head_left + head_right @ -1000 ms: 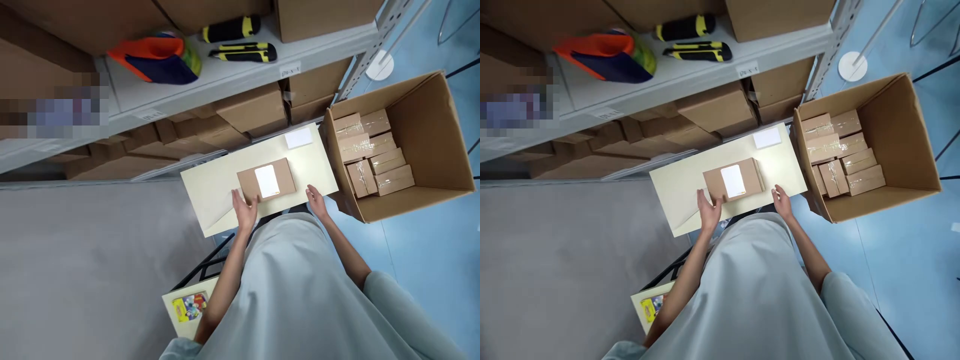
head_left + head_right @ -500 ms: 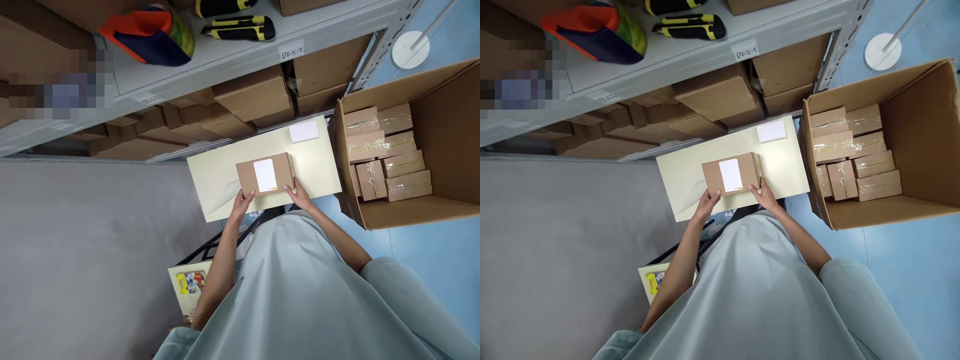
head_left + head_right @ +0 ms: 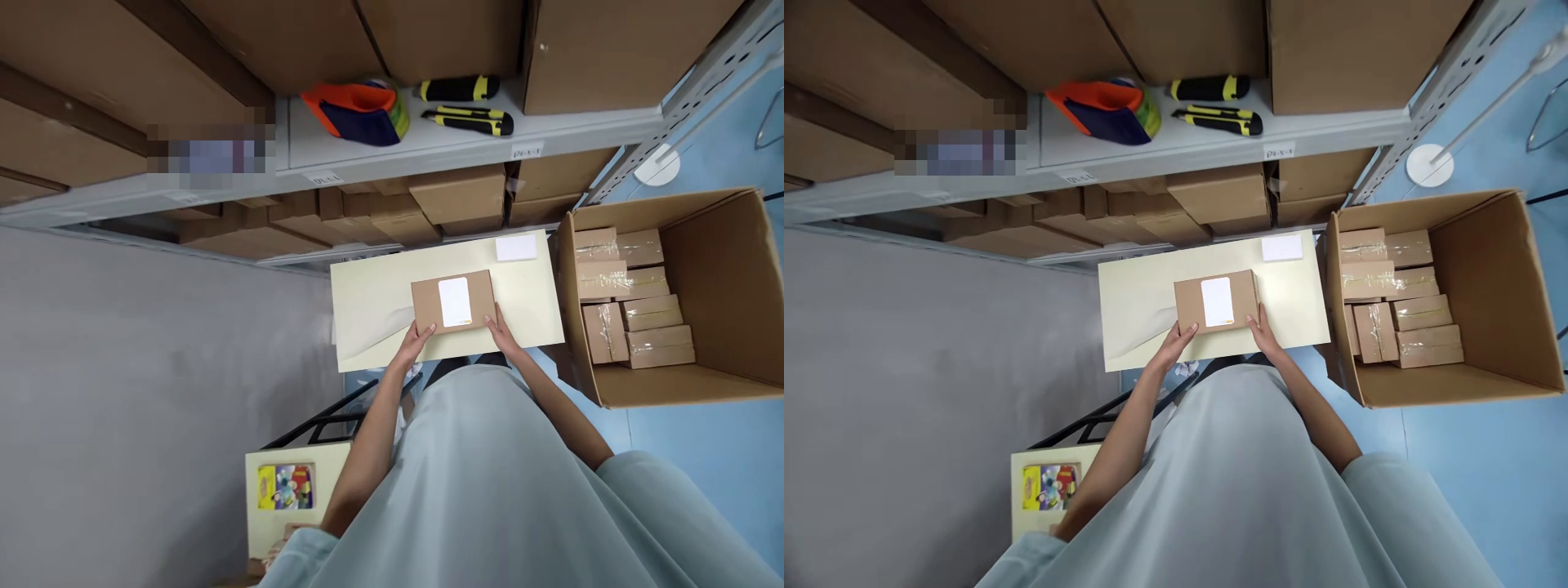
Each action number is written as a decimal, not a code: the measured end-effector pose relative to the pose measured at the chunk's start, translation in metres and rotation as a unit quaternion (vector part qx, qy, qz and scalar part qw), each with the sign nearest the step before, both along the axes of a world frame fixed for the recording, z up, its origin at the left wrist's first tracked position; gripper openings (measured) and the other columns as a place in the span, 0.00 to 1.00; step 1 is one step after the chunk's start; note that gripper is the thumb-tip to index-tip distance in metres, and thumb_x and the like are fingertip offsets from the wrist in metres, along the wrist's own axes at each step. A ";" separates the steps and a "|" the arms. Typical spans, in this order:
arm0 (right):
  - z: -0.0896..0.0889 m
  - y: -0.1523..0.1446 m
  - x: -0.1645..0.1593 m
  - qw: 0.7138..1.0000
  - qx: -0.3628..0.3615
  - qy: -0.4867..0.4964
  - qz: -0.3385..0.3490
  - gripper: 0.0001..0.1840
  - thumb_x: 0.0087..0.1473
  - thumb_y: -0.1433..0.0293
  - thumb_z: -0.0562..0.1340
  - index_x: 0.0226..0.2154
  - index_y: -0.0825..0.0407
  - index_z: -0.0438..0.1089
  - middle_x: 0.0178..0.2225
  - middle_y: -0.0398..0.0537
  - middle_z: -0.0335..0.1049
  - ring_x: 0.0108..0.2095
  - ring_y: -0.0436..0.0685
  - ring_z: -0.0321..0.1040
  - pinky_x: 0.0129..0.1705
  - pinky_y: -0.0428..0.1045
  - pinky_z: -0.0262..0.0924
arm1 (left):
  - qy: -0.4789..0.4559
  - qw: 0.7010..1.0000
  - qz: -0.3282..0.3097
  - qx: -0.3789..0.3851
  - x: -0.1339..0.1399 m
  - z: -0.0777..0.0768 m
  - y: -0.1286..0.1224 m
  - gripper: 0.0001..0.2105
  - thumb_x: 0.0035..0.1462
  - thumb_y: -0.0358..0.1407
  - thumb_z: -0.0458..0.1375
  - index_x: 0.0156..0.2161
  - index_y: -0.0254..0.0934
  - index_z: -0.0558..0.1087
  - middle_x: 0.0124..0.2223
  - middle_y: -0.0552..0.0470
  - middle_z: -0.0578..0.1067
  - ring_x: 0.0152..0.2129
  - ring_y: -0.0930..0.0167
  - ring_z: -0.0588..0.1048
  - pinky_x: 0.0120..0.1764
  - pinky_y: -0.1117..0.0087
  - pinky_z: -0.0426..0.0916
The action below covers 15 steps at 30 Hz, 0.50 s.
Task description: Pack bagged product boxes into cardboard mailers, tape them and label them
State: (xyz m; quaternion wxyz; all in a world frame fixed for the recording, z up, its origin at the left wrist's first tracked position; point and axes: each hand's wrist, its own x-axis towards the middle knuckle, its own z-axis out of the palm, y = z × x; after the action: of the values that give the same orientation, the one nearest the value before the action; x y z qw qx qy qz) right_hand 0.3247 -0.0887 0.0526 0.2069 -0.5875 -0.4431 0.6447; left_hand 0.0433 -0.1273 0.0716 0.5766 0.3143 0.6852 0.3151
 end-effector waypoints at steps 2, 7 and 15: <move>0.010 0.002 -0.001 1.000 0.011 -0.011 0.003 0.57 0.66 0.33 0.49 0.81 0.47 0.33 0.82 0.50 0.33 0.81 0.57 0.36 0.80 0.59 0.38 | -0.003 1.000 0.013 -0.001 0.001 0.001 0.002 0.38 0.58 0.56 0.67 0.66 0.37 0.69 0.68 0.35 0.74 0.66 0.56 0.73 0.68 0.53 0.66; 0.044 0.001 0.002 0.999 0.032 -0.040 -0.017 0.51 0.68 0.36 0.49 0.80 0.44 0.40 0.80 0.50 0.44 0.80 0.60 0.43 0.79 0.64 0.43 | -0.002 1.000 0.021 -0.011 0.002 0.027 0.008 0.35 0.60 0.53 0.67 0.66 0.35 0.70 0.66 0.34 0.76 0.64 0.54 0.75 0.68 0.51 0.67; 0.104 -0.001 -0.007 0.994 0.058 -0.040 -0.089 0.51 0.64 0.41 0.61 0.78 0.45 0.48 0.75 0.56 0.59 0.73 0.67 0.60 0.74 0.65 0.59 | -0.021 0.995 -0.021 0.099 -0.009 0.092 0.019 0.34 0.69 0.60 0.57 0.70 0.41 0.69 0.70 0.43 0.73 0.69 0.55 0.69 0.70 0.54 0.65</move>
State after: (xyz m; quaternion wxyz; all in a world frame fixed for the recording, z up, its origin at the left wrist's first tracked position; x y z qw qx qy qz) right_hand 0.3182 -0.0898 0.1568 0.2792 -0.6368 -0.4341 0.5728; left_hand 0.0347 -0.1081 0.1632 0.5634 0.3774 0.6318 0.3756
